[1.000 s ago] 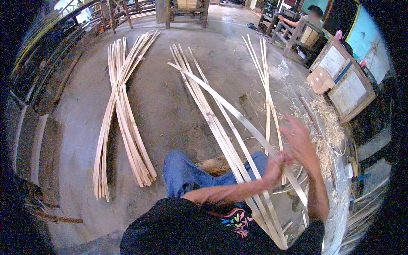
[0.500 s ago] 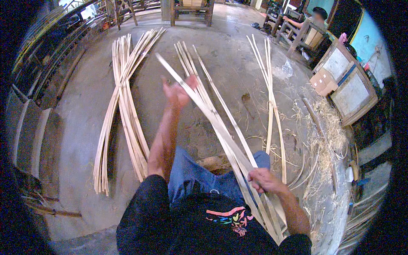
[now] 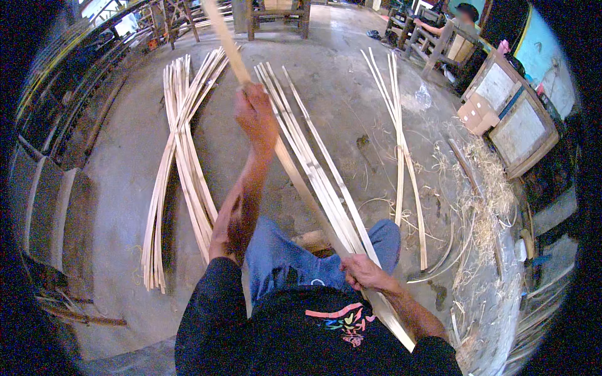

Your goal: The person sits on the floor and aligns several long bamboo strips into a neat stack. They then stand, gather a larger bundle of bamboo strips, and carry it to a storage area.

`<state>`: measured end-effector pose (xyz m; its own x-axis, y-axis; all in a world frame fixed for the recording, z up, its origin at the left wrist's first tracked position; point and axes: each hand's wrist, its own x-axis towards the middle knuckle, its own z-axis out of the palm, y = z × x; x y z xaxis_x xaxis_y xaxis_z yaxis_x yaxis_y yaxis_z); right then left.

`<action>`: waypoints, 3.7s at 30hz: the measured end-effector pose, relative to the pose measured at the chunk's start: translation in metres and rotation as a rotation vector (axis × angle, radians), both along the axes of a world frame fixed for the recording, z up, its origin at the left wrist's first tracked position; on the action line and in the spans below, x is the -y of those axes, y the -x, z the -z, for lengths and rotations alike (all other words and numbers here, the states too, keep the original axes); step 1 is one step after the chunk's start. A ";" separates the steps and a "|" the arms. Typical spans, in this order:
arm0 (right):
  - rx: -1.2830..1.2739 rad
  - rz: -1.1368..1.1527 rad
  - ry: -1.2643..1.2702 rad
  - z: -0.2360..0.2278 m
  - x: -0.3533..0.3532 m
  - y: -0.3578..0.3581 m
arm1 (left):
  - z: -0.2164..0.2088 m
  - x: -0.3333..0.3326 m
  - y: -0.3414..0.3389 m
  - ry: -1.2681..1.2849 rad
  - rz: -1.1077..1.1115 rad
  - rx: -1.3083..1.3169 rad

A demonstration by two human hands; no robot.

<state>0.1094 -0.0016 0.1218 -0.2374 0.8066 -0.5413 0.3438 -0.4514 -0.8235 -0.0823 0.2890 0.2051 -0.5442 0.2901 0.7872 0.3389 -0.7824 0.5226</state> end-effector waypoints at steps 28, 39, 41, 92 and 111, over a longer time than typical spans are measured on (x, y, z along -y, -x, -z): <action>0.675 0.260 -0.935 -0.048 -0.212 0.019 | 0.128 0.208 -0.147 1.201 1.681 -0.125; -0.003 -0.060 0.086 -0.028 0.012 -0.107 | 0.106 -0.022 -0.075 1.004 1.372 0.578; -0.053 0.128 0.045 -0.014 0.033 -0.088 | 0.116 -0.047 -0.072 0.972 1.480 0.570; 0.384 0.573 -0.115 0.066 0.166 -0.038 | 0.155 0.210 -0.147 1.256 1.845 0.782; 0.178 0.433 -0.288 0.066 -0.159 -0.018 | 0.199 0.207 -0.091 1.294 1.875 0.722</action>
